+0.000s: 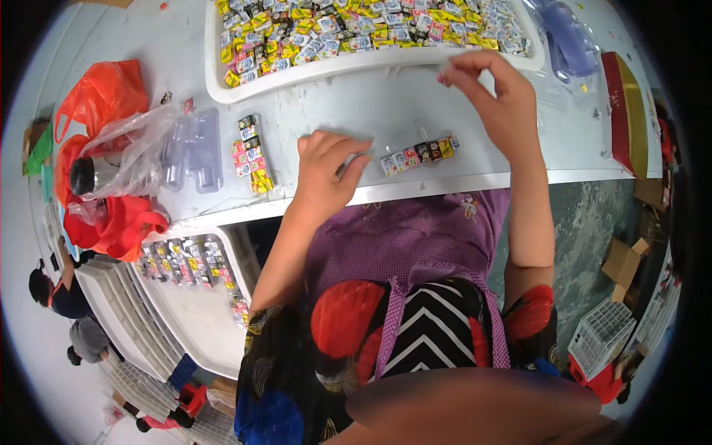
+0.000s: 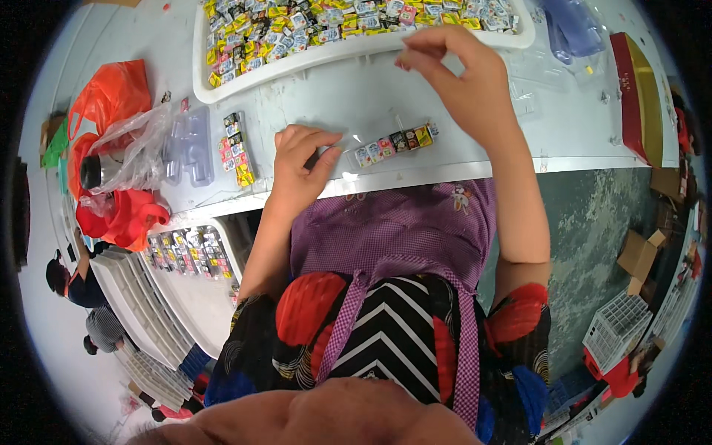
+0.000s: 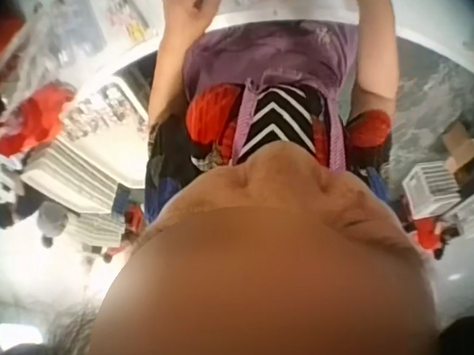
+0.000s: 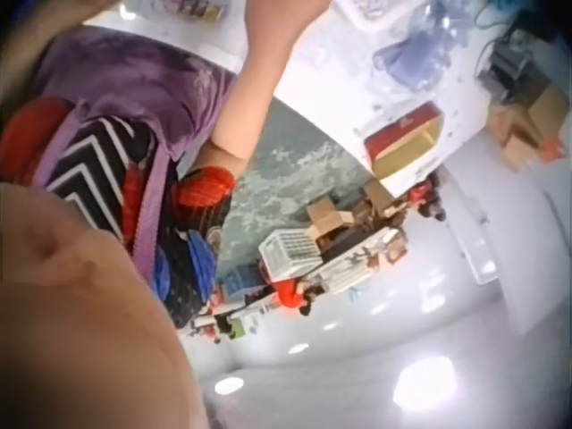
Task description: Picking small colorful items from a bulk tray and arranging them into clear plastic packaging trays.
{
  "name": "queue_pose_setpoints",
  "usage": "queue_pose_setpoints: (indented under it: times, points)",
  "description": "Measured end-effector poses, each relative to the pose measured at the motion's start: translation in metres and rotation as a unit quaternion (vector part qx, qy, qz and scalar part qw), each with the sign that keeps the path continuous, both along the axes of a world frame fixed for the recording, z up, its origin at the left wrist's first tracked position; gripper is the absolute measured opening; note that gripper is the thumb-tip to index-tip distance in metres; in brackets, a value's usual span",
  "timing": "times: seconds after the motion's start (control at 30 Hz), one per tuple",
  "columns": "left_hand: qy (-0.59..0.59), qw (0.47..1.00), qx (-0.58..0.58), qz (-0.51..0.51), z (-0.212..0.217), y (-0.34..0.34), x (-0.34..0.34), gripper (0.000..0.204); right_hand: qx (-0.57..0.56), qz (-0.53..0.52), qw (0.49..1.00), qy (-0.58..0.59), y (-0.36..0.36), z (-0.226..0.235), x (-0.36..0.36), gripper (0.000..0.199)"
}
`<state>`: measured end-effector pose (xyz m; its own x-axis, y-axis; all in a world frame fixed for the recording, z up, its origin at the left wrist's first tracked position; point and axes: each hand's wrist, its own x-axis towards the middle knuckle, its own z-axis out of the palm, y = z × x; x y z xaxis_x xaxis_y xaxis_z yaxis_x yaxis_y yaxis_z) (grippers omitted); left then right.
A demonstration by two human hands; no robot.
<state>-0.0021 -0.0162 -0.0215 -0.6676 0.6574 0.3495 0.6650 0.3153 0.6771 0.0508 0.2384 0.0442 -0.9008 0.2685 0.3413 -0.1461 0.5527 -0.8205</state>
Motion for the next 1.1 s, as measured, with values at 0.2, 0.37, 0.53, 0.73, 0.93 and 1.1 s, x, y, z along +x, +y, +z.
queue_pose_setpoints:
  times: [0.2,0.37,0.53,0.73,0.93,1.1]
  points:
    - [-0.011,1.0,-0.004,-0.007,0.001,0.0,0.0,0.02,-0.153,-0.026,0.986,-0.056,-0.006,-0.012,0.035,0.011]
    - [-0.002,1.0,-0.021,-0.01,0.007,0.002,0.001,0.018,-0.038,0.032,0.998,-0.047,-0.034,-0.025,0.045,0.012]
    - [-0.019,1.0,-0.014,-0.005,0.003,0.004,-0.002,0.019,0.044,0.126,0.988,-0.075,-0.069,-0.036,0.032,0.006]
    - [-0.023,1.0,-0.02,-0.002,0.002,0.003,-0.002,0.018,0.079,0.17,0.98,-0.063,-0.075,-0.056,0.024,0.005]
    - [-0.019,1.0,-0.021,0.001,0.003,0.003,-0.002,0.018,0.135,0.162,0.976,-0.049,-0.077,-0.054,0.023,0.006]
    - [-0.02,0.999,-0.032,-0.014,0.003,0.003,-0.002,0.02,0.169,0.149,0.973,-0.041,-0.075,-0.055,0.029,0.011]
